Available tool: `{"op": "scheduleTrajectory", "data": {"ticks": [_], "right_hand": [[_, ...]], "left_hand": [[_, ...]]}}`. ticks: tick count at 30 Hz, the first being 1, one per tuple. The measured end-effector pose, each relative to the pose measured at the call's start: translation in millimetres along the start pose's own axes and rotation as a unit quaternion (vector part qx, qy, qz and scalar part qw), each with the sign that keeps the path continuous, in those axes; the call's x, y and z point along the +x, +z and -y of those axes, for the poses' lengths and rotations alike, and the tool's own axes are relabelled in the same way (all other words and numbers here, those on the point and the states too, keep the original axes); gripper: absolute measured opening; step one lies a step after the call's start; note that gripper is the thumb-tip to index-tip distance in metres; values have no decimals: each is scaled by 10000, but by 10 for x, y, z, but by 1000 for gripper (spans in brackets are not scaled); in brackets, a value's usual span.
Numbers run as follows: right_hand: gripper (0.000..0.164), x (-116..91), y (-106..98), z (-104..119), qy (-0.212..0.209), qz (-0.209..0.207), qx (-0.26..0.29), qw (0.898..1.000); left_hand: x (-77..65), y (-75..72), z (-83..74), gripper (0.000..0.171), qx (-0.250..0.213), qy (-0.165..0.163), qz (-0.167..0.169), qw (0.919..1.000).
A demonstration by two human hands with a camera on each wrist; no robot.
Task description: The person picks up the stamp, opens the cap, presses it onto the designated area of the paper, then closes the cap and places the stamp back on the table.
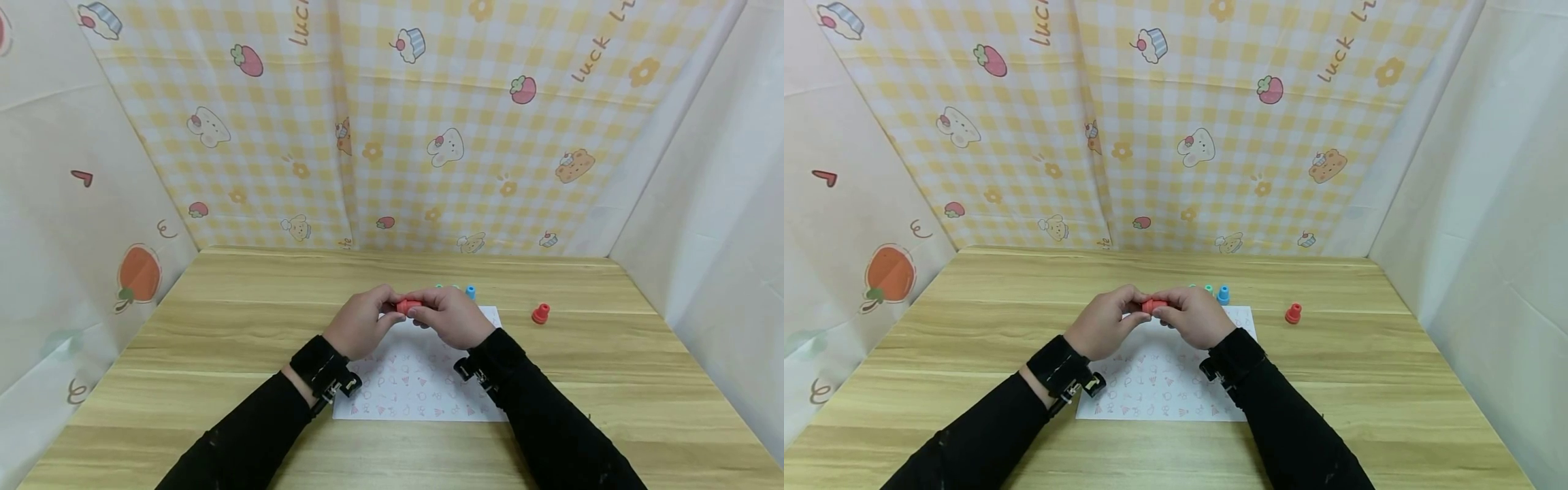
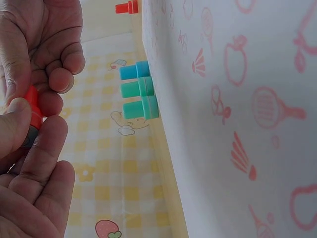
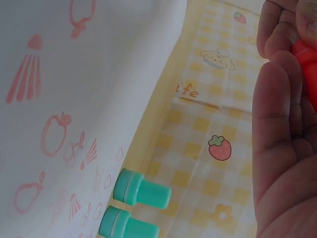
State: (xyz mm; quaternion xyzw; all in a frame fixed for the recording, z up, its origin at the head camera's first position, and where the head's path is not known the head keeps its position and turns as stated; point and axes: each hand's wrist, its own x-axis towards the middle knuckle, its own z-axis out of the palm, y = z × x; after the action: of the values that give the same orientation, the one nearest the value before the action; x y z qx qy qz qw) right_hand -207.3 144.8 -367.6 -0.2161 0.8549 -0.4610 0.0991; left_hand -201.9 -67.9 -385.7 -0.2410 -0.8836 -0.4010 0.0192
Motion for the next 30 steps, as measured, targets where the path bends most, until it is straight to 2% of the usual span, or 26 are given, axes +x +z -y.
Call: {"op": "scheduleTrajectory", "data": {"ticks": [9, 20, 30], "right_hand": [[30, -4, 3, -16, -24, -13, -171, 9999], [30, -1, 6, -42, -189, -28, -10, 9998], [30, 9, 11, -72, -142, -39, 182, 9997]], "left_hand": [[-6, -5, -5, 18, -68, -7, 14, 10000], [-14, -7, -9, 18, -152, 143, -97, 9997], [-9, 7, 26, 17, -245, 151, -106, 9995]]}}
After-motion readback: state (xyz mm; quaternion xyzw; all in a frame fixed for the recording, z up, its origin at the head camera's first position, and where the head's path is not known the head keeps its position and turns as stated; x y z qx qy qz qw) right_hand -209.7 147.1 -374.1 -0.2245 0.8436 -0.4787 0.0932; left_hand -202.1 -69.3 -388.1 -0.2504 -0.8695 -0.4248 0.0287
